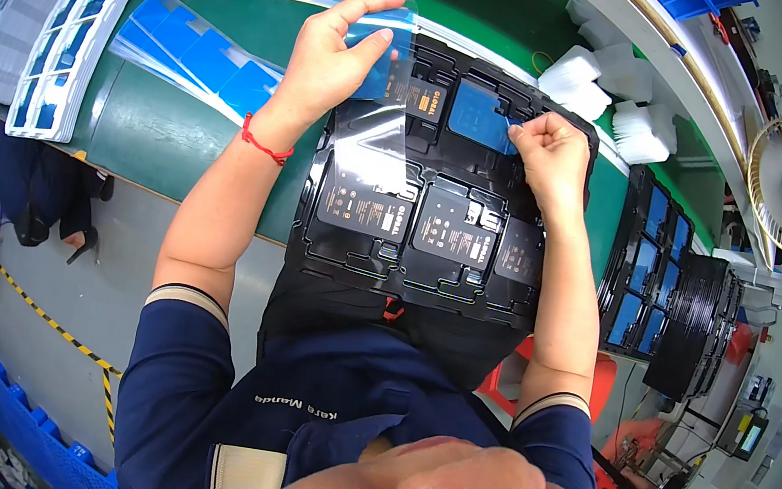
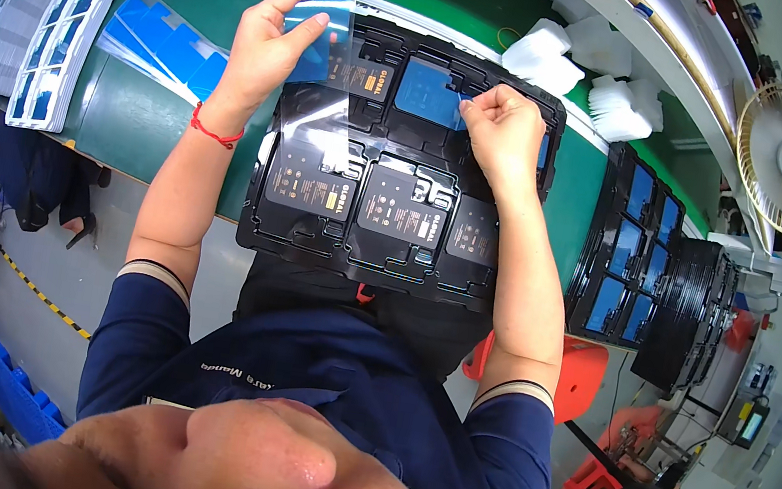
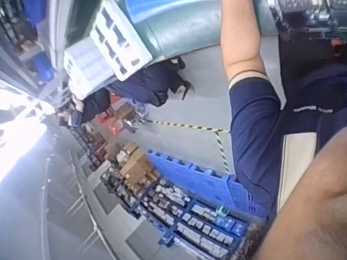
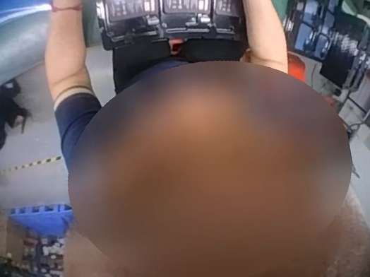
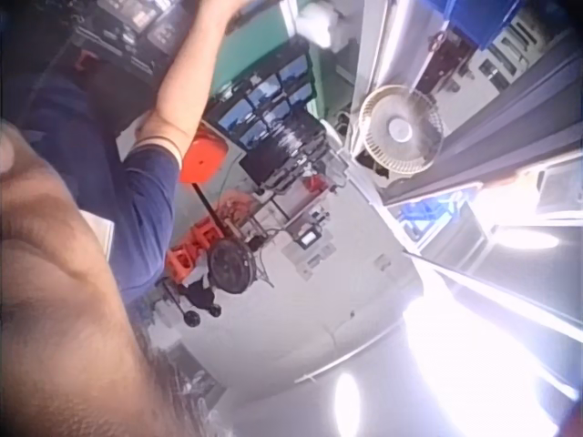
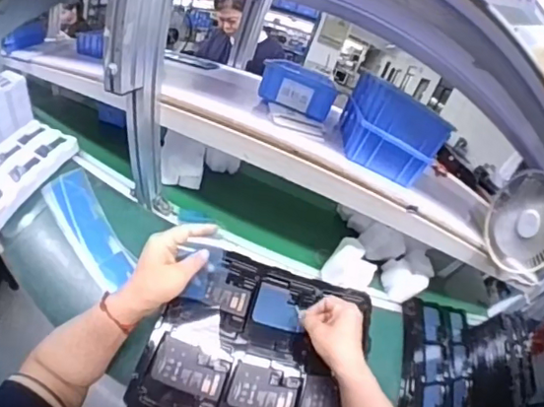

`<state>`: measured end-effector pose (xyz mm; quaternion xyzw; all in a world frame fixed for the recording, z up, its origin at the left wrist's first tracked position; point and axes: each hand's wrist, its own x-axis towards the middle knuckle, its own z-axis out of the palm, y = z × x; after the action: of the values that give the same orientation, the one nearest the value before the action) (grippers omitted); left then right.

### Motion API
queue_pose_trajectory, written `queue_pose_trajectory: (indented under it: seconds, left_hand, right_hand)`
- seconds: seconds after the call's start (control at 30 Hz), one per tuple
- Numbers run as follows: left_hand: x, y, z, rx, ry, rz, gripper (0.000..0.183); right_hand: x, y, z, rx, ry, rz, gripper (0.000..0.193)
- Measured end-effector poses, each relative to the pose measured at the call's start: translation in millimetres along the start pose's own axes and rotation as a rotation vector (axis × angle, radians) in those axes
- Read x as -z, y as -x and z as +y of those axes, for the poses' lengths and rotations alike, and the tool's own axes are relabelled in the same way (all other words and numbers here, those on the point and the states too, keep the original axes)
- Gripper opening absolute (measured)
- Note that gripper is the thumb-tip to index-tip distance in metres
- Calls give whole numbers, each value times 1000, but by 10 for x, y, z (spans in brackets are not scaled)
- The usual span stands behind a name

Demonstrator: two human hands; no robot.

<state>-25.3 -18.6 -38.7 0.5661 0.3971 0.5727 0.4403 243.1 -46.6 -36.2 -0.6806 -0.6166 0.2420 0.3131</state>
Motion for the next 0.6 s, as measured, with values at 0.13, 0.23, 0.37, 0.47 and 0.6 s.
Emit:
queue_pose_trajectory:
  seconds: [0.13,0.23,0.37,0.47,0.6]
  left_hand:
    - [28,-34,-65,-150,-159,12,30]
    - [12,7,26,-55,-77,-15,32]
    - [-73,32,1,-74,48,-96,41]
    - [-182,101,82,-85,123,-243,55]
    - [-305,199,46,-195,53,-416,68]
  right_hand:
    - [-16,66,-131,104,197,50,16]
    - [65,111,-202,149,390,208,27]
    - [157,102,-157,315,181,434,26]
    - [-5,165,-266,554,-91,343,30]
    - [-167,262,-472,763,-24,198,44]
